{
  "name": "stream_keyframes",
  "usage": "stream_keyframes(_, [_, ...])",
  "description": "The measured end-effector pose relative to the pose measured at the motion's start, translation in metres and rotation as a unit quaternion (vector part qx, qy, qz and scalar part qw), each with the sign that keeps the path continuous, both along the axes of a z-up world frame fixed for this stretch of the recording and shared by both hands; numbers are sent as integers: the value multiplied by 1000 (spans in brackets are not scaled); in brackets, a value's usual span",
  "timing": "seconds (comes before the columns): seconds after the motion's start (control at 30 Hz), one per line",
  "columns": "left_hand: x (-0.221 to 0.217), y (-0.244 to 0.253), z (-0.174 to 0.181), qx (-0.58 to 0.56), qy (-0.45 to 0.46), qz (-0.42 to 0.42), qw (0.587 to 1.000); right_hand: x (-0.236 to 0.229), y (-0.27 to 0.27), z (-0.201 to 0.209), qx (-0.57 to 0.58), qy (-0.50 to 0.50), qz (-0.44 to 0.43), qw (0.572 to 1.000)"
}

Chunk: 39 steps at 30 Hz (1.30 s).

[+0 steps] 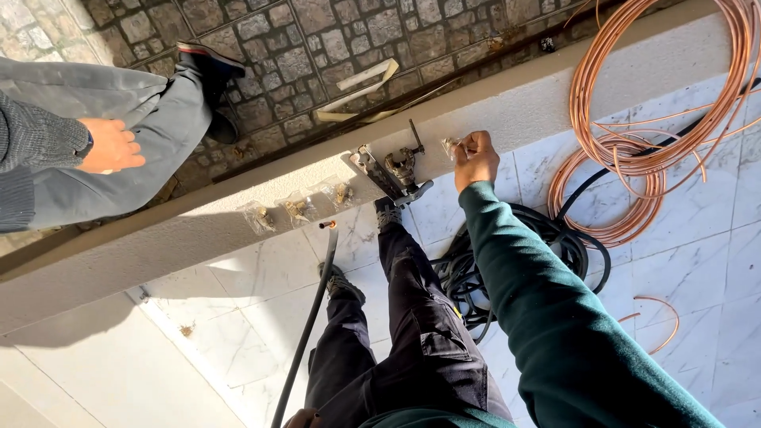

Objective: The person is preparing copper pipes by adding brass fittings and using a flaring tool to expand the pipe ends.

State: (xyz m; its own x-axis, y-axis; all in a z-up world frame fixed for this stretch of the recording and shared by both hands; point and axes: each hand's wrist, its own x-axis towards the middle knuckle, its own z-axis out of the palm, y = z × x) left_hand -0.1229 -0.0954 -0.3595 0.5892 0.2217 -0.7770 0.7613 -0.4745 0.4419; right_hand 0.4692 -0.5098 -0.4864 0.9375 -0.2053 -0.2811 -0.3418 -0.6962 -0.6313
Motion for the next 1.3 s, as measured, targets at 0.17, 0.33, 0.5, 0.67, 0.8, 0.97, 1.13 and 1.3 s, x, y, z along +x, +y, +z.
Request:
stream_keyframes(0.17, [2, -25, 30, 30, 1, 15, 999, 4, 4, 12, 26, 1, -51, 998])
stream_keyframes(0.33, [38, -33, 57, 70, 65, 7, 995, 2, -4, -3, 7, -20, 29, 999])
stream_keyframes(0.5, [43, -38, 66, 44, 33, 16, 998, 0, -14, -24, -22, 69, -20, 997])
stream_keyframes(0.67, [81, -48, 92, 35, 90, 15, 995, 0, -18, -35, 36, 89, -131, 987])
stream_keyframes(0.8, [91, -49, 100, 19, 88, -1, 996, 8, -9, -15, 17, 87, -115, 989])
stream_keyframes(0.97, [108, -53, 112, 28, 92, -1, 995, 14, -1, -15, 164, 102, -166, 967])
stream_keyframes(1.13, [115, -56, 114, 47, 86, 16, 995, 6, -29, -55, 138, 109, -78, 981])
stream_keyframes(1.3, [124, -52, 118, 10, 127, 10, 992, 18, -22, -12, 119, 106, -31, 987])
